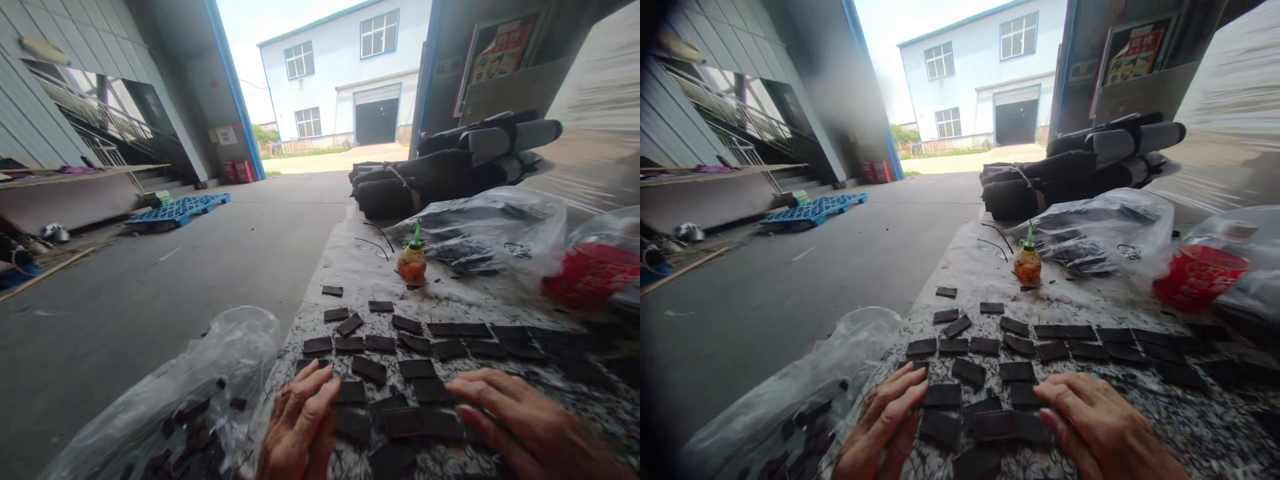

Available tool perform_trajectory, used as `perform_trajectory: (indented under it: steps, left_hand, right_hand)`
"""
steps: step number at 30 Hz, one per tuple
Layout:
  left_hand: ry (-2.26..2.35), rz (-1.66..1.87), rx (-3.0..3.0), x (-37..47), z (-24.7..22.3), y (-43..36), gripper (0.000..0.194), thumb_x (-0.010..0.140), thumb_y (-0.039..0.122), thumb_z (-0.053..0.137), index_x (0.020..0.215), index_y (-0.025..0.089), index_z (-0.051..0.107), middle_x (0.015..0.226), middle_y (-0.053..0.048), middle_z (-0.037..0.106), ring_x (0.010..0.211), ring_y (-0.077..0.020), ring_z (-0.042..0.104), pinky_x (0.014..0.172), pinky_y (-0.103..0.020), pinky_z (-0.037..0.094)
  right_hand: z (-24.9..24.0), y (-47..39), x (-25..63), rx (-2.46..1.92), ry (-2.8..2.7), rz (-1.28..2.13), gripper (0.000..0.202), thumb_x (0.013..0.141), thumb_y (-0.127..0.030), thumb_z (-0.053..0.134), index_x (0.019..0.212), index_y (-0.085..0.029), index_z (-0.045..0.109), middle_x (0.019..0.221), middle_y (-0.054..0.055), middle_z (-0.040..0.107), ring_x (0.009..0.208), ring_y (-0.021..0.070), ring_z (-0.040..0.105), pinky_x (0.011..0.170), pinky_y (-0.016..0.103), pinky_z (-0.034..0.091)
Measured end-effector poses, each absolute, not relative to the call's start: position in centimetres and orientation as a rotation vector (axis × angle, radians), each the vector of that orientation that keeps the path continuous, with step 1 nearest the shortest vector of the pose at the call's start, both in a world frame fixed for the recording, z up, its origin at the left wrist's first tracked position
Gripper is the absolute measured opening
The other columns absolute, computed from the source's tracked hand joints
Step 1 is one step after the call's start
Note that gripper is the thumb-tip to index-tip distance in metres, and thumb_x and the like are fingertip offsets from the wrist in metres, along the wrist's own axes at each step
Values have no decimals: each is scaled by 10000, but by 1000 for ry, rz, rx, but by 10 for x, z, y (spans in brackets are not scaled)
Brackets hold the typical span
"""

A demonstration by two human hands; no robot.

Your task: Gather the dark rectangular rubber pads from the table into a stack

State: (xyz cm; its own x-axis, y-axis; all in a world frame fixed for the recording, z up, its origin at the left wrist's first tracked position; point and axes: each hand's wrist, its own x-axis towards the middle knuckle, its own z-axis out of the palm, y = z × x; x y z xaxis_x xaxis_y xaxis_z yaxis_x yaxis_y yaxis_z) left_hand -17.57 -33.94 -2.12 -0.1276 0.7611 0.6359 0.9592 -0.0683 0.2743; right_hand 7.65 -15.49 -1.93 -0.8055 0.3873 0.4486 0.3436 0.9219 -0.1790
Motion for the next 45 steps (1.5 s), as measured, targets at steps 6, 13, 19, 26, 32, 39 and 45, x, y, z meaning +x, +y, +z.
perform_trajectory:
  steps: [6,13,19,26,32,39,45]
  left_hand:
    - [-2110,-1096,-1629,-232,-24,-376,374,890,146,473,1230,301,480,1246,-3,534,1213,-156,460,1052,-294,380]
    - [-2669,-1795,-1198,-239,-41,-385,340,918,453,380,1256,440,413,1363,61,458,1268,-198,414,1089,-459,342]
    - [-2759,-2299,-1137,-232,-42,-384,474,845,609,389,1257,384,452,1361,53,489,1296,-213,389,1057,-360,382]
    - [-2025,-1305,-1575,-242,-48,-379,309,948,326,375,1228,282,497,1273,-10,534,1255,-190,410,1043,-314,327]
    - [-2077,-1387,-1517,-245,-47,-377,260,927,241,427,1162,242,537,1228,-41,521,1234,-186,414,1020,-287,328]
    - [-2232,-1694,-1391,-232,-48,-379,254,922,247,436,1148,311,533,1217,8,529,1175,-158,462,1006,-258,333]
    - [-2261,-1803,-1383,-232,-47,-378,260,917,231,433,1138,313,543,1207,13,545,1145,-143,489,985,-239,351]
  right_hand:
    - [18,-184,-30,-412,-2805,146,296,923,-234,399,1123,-237,618,1121,45,670,983,206,643,815,350,561]
    - [13,-208,-94,-47,-3100,-43,742,890,-591,396,1391,-44,368,1425,183,319,1290,357,384,990,557,423]
    - [9,-202,-101,-175,-3003,-11,504,940,-443,404,1352,-158,461,1413,99,413,1263,303,448,966,516,454]
    - [3,-194,-113,-192,-2945,-27,334,920,-200,448,1227,-173,578,1279,60,588,1185,302,500,949,516,435]
    - [18,-194,-131,-444,-3045,224,254,865,-119,517,1060,-219,645,1034,54,663,971,262,564,867,460,437]
    - [36,-177,-153,-630,-3149,692,233,723,-145,601,950,-191,628,886,21,621,843,190,548,728,298,400]
    - [40,-172,-150,-703,-3103,893,174,698,-203,600,871,-209,622,758,-22,587,713,149,512,613,256,340]
